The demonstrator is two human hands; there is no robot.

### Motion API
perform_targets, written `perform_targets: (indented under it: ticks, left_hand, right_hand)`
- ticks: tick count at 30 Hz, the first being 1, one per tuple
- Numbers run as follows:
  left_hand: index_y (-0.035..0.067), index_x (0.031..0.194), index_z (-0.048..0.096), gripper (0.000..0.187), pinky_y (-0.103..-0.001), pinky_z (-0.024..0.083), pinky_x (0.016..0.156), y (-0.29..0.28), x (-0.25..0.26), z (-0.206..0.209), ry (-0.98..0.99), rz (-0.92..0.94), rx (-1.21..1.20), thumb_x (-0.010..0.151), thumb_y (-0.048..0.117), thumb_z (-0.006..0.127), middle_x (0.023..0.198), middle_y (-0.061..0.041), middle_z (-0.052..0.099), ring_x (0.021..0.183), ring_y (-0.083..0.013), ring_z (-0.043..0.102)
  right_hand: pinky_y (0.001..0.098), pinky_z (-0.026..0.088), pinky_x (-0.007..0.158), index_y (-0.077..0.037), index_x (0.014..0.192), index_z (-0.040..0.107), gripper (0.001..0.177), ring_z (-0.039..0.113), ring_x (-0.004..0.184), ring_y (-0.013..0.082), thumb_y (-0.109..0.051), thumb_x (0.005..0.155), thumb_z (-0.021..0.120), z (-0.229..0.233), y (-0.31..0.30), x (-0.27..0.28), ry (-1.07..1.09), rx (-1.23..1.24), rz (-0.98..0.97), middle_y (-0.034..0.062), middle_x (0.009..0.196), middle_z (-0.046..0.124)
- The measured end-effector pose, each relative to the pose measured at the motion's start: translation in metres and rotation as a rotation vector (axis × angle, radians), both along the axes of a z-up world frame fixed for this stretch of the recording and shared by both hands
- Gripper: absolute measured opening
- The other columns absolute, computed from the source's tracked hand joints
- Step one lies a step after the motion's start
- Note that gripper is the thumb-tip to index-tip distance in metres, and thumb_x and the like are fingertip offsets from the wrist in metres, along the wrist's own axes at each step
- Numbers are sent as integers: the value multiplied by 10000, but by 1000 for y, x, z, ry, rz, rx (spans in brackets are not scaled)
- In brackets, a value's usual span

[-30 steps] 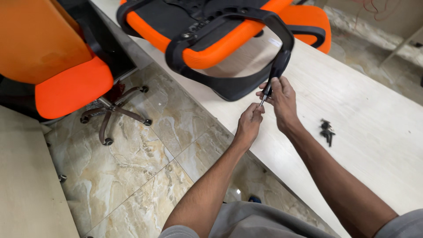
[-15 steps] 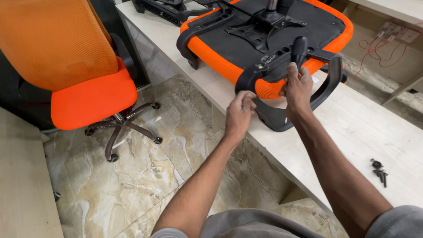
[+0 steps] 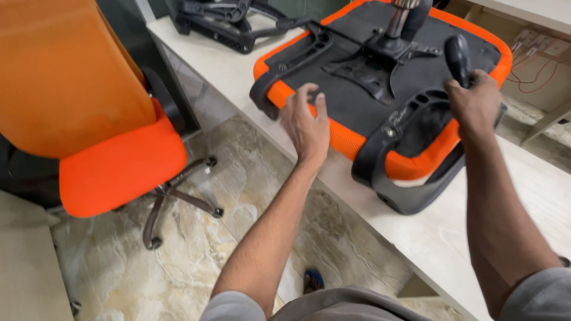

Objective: The person assembles an office chair by attaching armrests to the seat base using a screwdriver. They position each armrest, insert screws, and tighten them while the chair remains upside down on a workbench.

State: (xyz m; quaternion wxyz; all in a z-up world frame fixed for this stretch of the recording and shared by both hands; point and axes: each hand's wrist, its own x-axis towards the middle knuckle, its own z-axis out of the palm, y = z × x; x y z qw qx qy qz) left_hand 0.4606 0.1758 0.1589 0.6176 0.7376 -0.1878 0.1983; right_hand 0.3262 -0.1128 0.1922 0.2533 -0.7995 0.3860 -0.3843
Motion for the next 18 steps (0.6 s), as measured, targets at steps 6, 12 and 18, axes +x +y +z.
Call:
perform_targets:
  ticks: [6, 12, 18]
  left_hand:
    - [24, 1416, 250, 861, -495, 364, 1085, -12, 29, -14, 733, 117, -259, 872, 463, 753, 1422, -226, 384, 1356, -346, 410]
    - [-32, 1542, 45, 932, -465, 455, 1126, -32, 66, -9, 872, -130, -440, 954, 480, 557, 1515, -316, 325, 1385, -416, 471]
    - [-44, 1527, 120, 830, -447, 540, 1047, -41, 99, -15, 822, -141, -291, 981, 458, 492, 1458, -321, 414, 1302, -416, 563]
  right_hand:
    - [455, 546, 779, 14, 1074, 772, 380, 705, 815, 305, -337, 930, 801, -34, -125, -23, 249, -10, -326, 185, 914, 723]
    - [379, 430, 664, -64, 1014, 719, 492, 593, 729, 150, -510, 881, 879, -48, -169, -44, 35, 474, -225, 15, 856, 666]
    - [309, 491, 616, -40, 1012, 696, 353, 620, 720, 123, -330, 936, 881, -52, -172, -39, -47, 476, -134, 33, 888, 674]
